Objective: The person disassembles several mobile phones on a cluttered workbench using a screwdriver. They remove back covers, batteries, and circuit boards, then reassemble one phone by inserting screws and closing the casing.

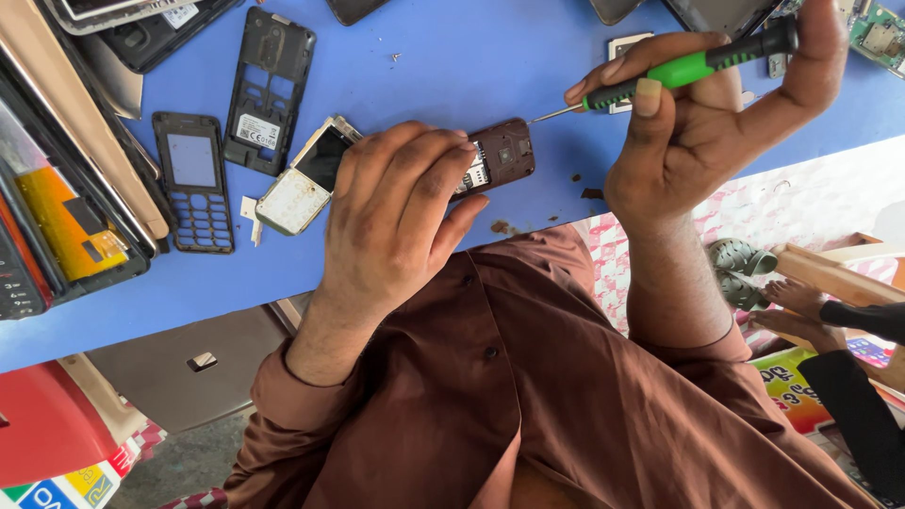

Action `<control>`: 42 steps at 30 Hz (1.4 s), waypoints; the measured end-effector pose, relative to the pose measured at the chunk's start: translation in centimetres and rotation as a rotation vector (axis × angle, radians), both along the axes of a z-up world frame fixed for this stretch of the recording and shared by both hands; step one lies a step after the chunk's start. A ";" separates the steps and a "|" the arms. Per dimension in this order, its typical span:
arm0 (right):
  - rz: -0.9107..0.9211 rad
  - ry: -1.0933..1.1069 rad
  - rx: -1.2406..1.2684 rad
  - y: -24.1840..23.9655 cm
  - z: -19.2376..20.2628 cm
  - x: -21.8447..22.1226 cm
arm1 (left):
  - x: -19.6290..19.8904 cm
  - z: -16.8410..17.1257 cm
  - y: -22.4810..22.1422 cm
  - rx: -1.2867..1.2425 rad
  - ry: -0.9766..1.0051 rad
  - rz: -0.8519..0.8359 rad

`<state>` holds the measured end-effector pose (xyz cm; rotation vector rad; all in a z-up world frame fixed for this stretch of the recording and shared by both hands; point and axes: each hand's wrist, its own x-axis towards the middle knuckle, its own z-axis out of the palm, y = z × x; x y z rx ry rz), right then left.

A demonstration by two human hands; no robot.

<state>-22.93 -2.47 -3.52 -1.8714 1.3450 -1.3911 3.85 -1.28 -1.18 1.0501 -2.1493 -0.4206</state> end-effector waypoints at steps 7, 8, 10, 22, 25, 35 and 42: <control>-0.009 0.146 -0.082 -0.8 -0.1 -0.1 | 0.0 -0.1 -0.2 -0.004 -0.026 -0.016; -0.023 0.186 -0.095 -1.0 -0.1 -0.1 | 0.0 -0.1 -0.3 0.003 -0.025 -0.015; -0.016 0.210 -0.120 -1.3 0.0 -0.1 | -0.1 -0.2 -0.3 0.017 -0.022 -0.013; -0.133 -0.055 -0.005 -0.5 -0.9 -0.1 | -0.7 0.7 -1.6 -0.021 -0.055 0.225; -0.180 -0.125 0.069 -0.3 -1.5 -0.5 | 0.4 1.3 -2.9 -0.115 -0.221 0.352; -0.022 -0.134 -0.026 -0.2 -2.5 -0.9 | -0.3 0.7 -5.2 -0.130 -0.368 0.439; -0.016 -0.059 -0.011 0.2 -2.6 -1.3 | -0.6 -0.2 -5.0 -0.115 -0.420 0.453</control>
